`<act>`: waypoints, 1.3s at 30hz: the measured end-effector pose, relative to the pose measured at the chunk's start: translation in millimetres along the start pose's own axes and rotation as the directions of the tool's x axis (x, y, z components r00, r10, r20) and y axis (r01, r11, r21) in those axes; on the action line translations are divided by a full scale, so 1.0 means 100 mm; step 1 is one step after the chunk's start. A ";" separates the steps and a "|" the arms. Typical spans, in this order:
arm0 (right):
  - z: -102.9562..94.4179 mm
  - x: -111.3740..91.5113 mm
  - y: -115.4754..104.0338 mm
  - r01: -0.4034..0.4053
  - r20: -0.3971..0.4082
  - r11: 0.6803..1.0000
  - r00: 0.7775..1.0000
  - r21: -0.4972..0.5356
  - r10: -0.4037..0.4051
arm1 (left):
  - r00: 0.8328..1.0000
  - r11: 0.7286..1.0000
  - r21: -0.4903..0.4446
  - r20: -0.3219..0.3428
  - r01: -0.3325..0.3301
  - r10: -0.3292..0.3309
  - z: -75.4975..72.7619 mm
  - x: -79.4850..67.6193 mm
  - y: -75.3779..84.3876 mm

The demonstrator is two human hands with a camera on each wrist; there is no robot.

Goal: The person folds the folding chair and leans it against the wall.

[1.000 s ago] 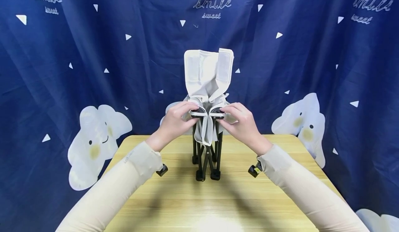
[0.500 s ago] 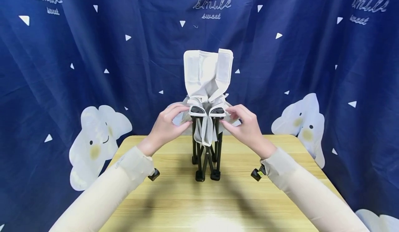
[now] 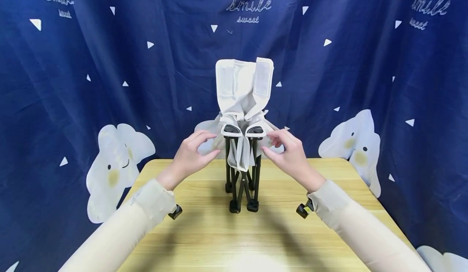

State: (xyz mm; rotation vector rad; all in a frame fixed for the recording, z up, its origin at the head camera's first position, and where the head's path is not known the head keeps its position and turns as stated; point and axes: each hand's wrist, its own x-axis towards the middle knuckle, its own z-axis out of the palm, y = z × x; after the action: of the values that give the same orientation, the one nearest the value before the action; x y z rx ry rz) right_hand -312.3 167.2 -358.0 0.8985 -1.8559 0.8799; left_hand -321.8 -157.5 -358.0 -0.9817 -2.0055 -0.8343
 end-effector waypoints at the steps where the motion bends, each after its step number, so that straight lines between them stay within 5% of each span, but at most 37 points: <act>1: 0.00 -0.02 0.01 -0.002 0.000 1.000 1.000 0.001 0.002 | 1.000 1.000 -0.002 0.000 0.001 -0.001 0.01 -0.02 0.00; 9: 0.05 -0.13 0.03 -0.016 0.006 1.000 1.000 0.024 0.016 | 1.000 1.000 0.004 0.010 -0.015 0.015 0.09 -0.17 -0.05; 39: 0.23 -0.55 0.01 -0.051 0.047 0.999 0.998 0.005 0.051 | 0.993 0.995 -0.016 0.078 0.094 -0.092 0.31 -0.63 -0.07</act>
State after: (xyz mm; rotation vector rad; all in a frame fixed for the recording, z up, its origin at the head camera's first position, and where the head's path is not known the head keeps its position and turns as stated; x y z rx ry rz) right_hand -302.1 160.6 -416.7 0.8857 -1.9243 0.9032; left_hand -310.3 -158.4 -427.9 -0.9506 -2.1268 -0.8790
